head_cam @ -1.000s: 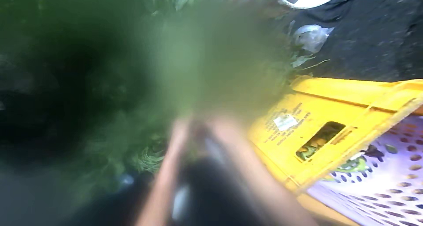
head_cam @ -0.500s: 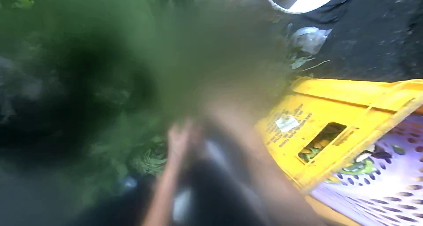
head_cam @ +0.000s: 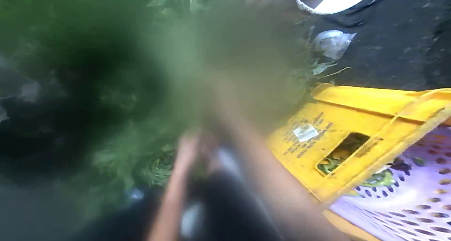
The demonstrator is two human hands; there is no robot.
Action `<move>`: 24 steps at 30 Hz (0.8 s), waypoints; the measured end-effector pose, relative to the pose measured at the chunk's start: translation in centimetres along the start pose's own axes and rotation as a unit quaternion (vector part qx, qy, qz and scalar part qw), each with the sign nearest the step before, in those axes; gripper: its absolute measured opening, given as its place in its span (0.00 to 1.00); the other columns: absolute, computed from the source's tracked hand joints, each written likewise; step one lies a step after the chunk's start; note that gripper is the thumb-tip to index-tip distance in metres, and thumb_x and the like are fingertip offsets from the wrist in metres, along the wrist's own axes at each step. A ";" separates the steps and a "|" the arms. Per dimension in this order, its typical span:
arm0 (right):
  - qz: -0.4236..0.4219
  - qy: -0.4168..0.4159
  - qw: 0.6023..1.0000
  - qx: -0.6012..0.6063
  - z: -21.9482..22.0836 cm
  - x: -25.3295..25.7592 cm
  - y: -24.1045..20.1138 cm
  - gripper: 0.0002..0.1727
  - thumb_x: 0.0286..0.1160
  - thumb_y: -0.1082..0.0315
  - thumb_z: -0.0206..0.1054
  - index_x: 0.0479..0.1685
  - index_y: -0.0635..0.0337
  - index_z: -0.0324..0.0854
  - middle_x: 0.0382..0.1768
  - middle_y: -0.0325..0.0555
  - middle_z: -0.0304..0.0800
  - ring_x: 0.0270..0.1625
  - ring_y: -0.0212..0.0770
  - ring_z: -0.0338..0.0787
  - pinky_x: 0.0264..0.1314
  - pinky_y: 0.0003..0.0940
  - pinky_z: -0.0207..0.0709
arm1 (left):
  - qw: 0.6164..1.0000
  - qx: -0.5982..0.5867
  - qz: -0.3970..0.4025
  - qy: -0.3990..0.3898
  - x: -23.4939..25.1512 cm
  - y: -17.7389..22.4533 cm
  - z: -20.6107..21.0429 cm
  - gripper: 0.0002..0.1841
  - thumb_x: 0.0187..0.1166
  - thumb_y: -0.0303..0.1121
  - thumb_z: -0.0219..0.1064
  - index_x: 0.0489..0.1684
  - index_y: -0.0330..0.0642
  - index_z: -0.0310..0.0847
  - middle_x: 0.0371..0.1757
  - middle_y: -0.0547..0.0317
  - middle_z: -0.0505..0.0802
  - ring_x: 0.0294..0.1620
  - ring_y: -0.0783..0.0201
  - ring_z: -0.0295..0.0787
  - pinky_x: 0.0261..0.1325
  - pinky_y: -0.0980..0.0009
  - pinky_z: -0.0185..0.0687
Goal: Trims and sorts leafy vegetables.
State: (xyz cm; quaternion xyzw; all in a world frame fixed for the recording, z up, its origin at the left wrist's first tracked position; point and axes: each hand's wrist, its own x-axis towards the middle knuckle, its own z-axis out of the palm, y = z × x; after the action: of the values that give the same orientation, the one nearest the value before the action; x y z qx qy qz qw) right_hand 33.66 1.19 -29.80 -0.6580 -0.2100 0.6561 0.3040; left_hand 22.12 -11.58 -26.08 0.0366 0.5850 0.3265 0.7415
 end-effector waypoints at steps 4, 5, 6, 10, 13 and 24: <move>0.025 -0.009 0.999 0.047 -0.7 -0.1 0.8 0.14 0.86 0.57 0.65 0.56 0.57 0.83 0.44 0.44 0.95 0.21 0.32 0.84 0.17 0.25 0.75 | 1.000 -0.020 -0.015 -0.016 0.0 -0.1 -0.5 0.22 0.95 0.42 0.46 0.46 0.32 0.78 0.28 0.54 0.89 0.12 0.73 0.72 0.15 0.79 0.72; 0.020 -0.008 0.999 0.042 -0.7 -0.1 0.9 0.16 0.86 0.55 0.65 0.57 0.57 0.84 0.44 0.44 0.93 0.21 0.33 0.83 0.17 0.25 0.75 | 1.000 -0.016 -0.013 -0.019 0.1 -0.3 -0.6 0.22 0.95 0.43 0.47 0.45 0.32 0.78 0.26 0.55 0.87 0.12 0.73 0.72 0.15 0.79 0.72; 0.017 -0.004 0.999 0.033 -0.6 0.0 0.7 0.17 0.85 0.53 0.67 0.58 0.56 0.85 0.42 0.43 0.93 0.20 0.32 0.81 0.17 0.25 0.74 | 1.000 -0.009 -0.011 -0.018 0.2 -0.5 -0.6 0.21 0.95 0.43 0.47 0.44 0.33 0.78 0.24 0.57 0.85 0.12 0.73 0.71 0.15 0.79 0.72; 0.005 0.007 0.999 0.031 -0.1 0.7 0.4 0.13 0.82 0.58 0.70 0.52 0.58 0.86 0.33 0.42 0.88 0.18 0.30 0.75 0.16 0.23 0.71 | 1.000 -0.009 -0.006 -0.012 0.1 -0.6 -0.6 0.20 0.95 0.42 0.46 0.45 0.34 0.78 0.27 0.59 0.84 0.13 0.74 0.71 0.16 0.79 0.73; -0.066 -0.002 0.994 0.083 -0.7 1.5 2.8 0.15 0.82 0.56 0.70 0.54 0.58 0.86 0.36 0.45 0.91 0.21 0.32 0.81 0.17 0.24 0.75 | 0.998 -0.061 0.003 0.001 0.3 -0.5 -0.5 0.22 0.96 0.42 0.42 0.46 0.35 0.76 0.29 0.57 0.84 0.13 0.74 0.70 0.15 0.80 0.72; 0.002 -0.132 0.944 0.301 -6.0 -7.0 2.1 0.10 0.86 0.58 0.54 0.40 0.48 0.79 0.16 0.31 0.68 0.13 0.26 0.68 0.18 0.21 0.71 | 0.995 -0.090 0.004 0.039 0.3 0.0 0.1 0.09 0.93 0.31 0.52 0.53 0.33 0.74 0.29 0.54 0.84 0.14 0.72 0.73 0.17 0.79 0.76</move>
State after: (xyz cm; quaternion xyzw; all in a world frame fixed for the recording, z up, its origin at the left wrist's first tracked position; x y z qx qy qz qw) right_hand 38.99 -5.79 -26.35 -0.4439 -0.0394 0.7700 0.4567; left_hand 22.25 -11.33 -26.28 -0.0404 0.5813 0.3823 0.7172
